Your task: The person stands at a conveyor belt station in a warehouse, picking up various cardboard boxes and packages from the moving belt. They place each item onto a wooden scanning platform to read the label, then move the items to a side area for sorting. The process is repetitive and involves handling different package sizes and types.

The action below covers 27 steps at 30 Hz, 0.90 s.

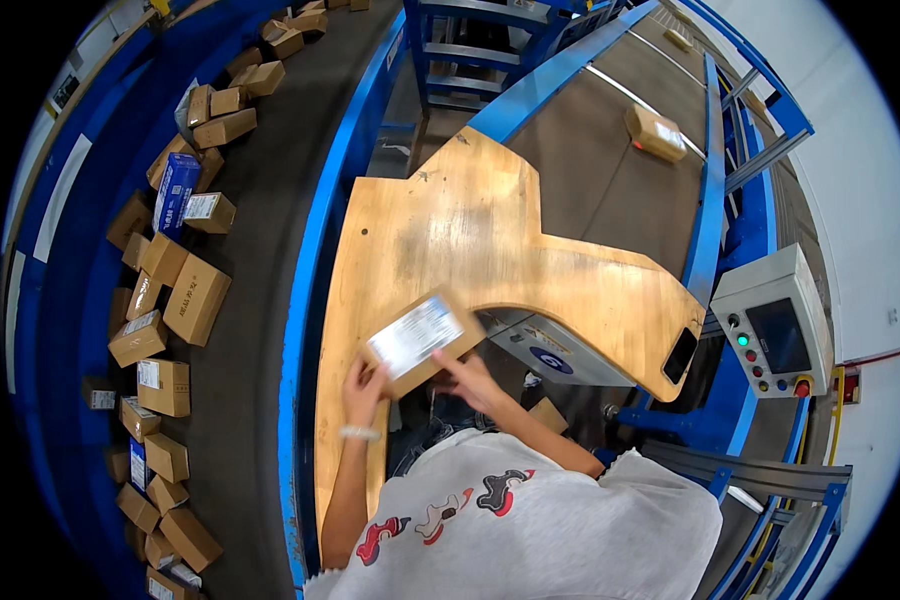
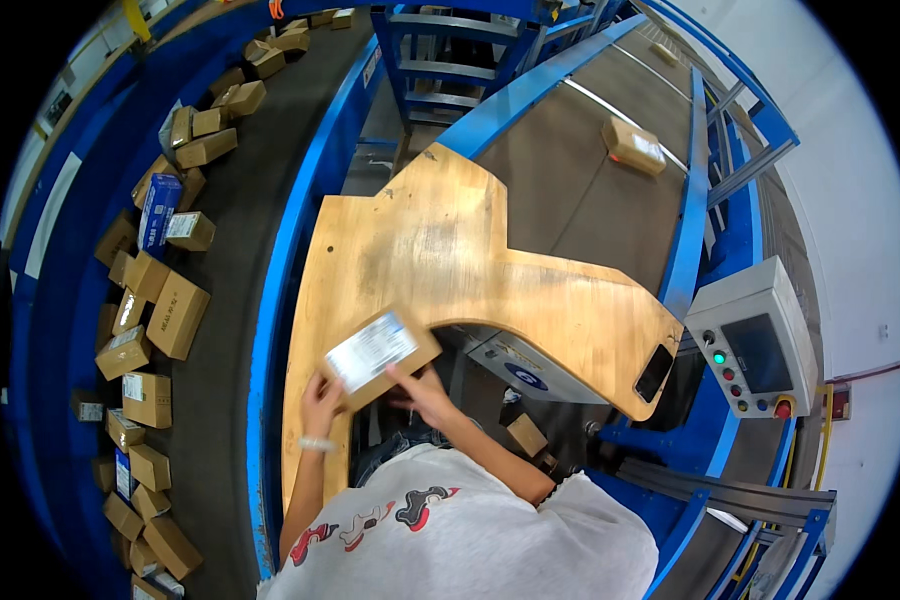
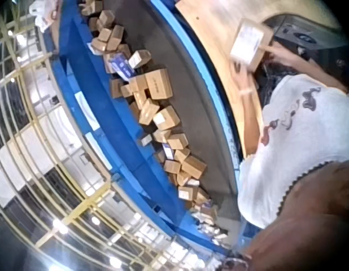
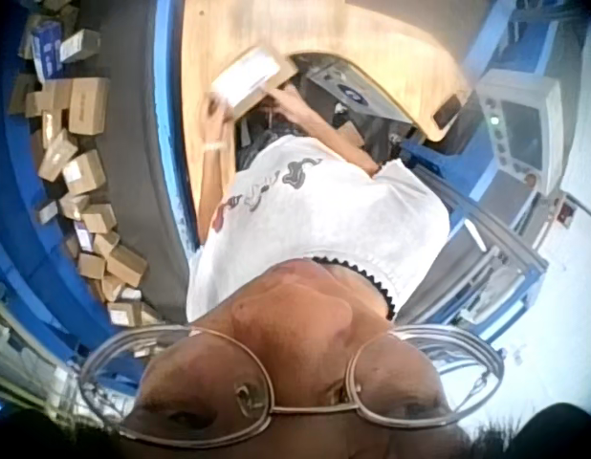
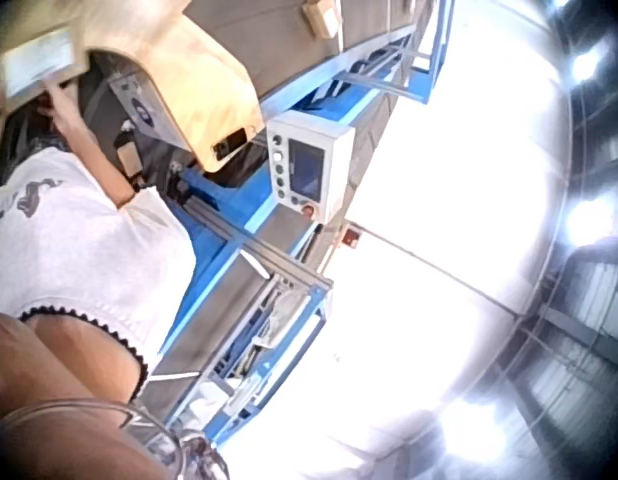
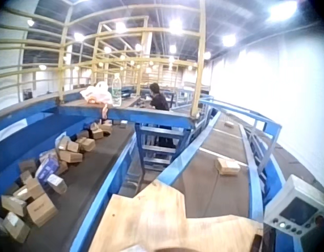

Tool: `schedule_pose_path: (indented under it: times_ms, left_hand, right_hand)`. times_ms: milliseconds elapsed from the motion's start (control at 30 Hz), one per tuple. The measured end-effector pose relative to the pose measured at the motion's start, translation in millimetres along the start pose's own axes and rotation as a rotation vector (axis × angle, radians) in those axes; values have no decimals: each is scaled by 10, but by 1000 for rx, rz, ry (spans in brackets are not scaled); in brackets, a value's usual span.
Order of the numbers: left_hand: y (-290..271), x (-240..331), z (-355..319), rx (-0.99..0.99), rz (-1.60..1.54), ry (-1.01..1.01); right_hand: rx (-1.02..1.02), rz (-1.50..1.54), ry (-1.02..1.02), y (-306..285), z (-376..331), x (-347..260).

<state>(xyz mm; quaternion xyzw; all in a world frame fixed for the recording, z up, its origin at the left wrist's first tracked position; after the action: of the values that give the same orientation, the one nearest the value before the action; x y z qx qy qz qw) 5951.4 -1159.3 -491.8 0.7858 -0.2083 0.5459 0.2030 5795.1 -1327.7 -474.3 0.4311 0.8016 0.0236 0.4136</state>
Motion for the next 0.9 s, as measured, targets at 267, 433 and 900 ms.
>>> schedule_pose_path:
  times_ms: [267, 433, 900]
  left_hand:
    - [2839, 393, 828, -800, 153, 87]
    - [3127, 210, 1170, -814, 352, 285]
    - [-1008, 339, 251, 491, -366, 84]
  right_hand:
    - [628, 99, -430, -1887, 98, -1438]
    - [587, 212, -509, -2276, 715, -1617]
    - [353, -258, -841, -5028, 3657, -4387]
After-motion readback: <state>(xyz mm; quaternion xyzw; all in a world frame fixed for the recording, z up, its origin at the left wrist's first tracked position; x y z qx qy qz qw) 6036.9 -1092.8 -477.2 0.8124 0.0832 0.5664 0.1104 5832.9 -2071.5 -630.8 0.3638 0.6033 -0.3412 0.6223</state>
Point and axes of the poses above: each hand's wrist, its own z-axis towards the middle knuckle, its own y-axis out of the palm, x = y × z, the point moved 8 cm from there along z, towards the middle knuckle, and after that the axes turned 2 degrees about y, right-handed, at the moved point
